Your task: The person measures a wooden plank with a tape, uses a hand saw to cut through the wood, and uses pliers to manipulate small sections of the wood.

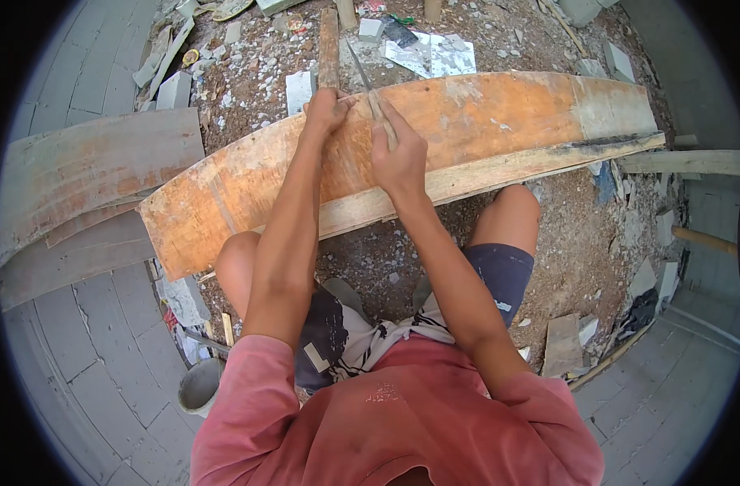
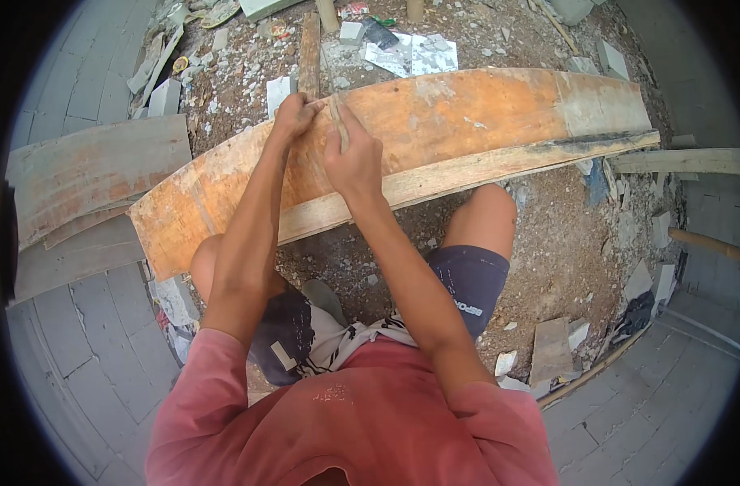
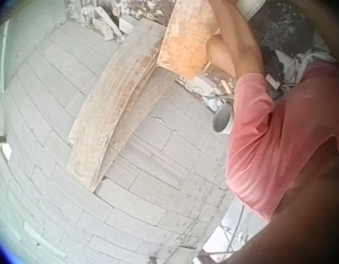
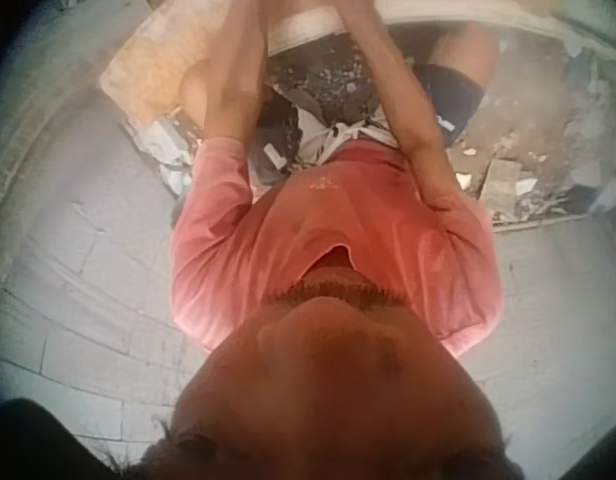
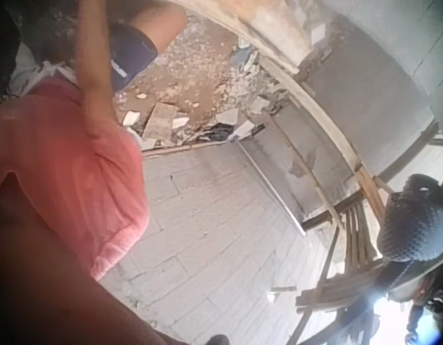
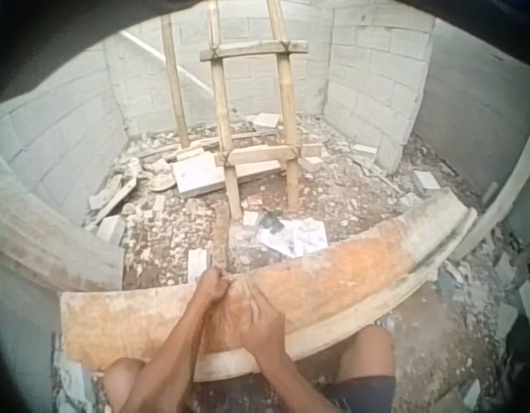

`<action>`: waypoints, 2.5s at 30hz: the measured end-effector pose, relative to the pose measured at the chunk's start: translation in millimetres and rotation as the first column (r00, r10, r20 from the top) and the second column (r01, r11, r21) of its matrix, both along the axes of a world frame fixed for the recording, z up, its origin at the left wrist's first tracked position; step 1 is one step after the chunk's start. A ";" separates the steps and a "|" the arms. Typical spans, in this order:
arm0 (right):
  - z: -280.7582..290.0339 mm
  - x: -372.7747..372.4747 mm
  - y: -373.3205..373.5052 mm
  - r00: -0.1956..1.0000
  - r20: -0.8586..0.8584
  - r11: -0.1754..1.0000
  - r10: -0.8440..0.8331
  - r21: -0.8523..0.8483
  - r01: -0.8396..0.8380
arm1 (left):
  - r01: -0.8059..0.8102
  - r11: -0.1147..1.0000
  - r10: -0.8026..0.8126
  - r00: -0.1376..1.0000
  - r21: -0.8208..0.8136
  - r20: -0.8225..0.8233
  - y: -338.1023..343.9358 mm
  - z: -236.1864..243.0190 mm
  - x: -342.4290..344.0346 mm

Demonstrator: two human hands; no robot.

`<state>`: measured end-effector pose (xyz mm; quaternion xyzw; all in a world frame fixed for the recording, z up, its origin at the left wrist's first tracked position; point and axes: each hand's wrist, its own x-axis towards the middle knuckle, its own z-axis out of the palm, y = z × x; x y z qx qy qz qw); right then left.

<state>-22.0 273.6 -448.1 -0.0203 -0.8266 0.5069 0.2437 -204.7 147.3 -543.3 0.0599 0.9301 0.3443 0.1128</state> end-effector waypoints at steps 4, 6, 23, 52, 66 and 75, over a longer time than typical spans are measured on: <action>23.3 63.5 -9.9 0.966 0.256 0.985 0.046 -0.172 -0.001 | -0.037 0.999 0.037 0.999 0.011 -0.005 -30.9 -8.9 6.2; 26.9 105.3 -3.2 0.986 0.128 0.982 0.110 -0.169 -0.087 | -0.058 0.998 0.057 0.998 -0.031 -0.027 -48.0 -13.0 -1.4; -5.8 -12.6 6.3 0.990 0.140 0.993 -0.013 -0.116 0.029 | -0.023 1.000 0.024 0.998 -0.002 0.066 1.2 -4.0 -4.2; 32.0 43.2 -6.4 0.979 0.196 0.987 0.052 -0.161 -0.020 | -0.053 0.998 0.053 0.998 0.014 0.031 -24.6 -3.6 -1.9; 29.2 12.0 2.2 0.960 0.280 0.995 0.002 -0.098 0.026 | -0.036 0.999 0.038 0.997 -0.036 0.068 -12.3 -3.2 -5.9; 59.7 -14.0 -0.2 0.879 0.476 0.996 0.031 -0.091 0.014 | -0.034 0.999 0.035 0.999 -0.032 0.036 -0.5 -11.4 7.2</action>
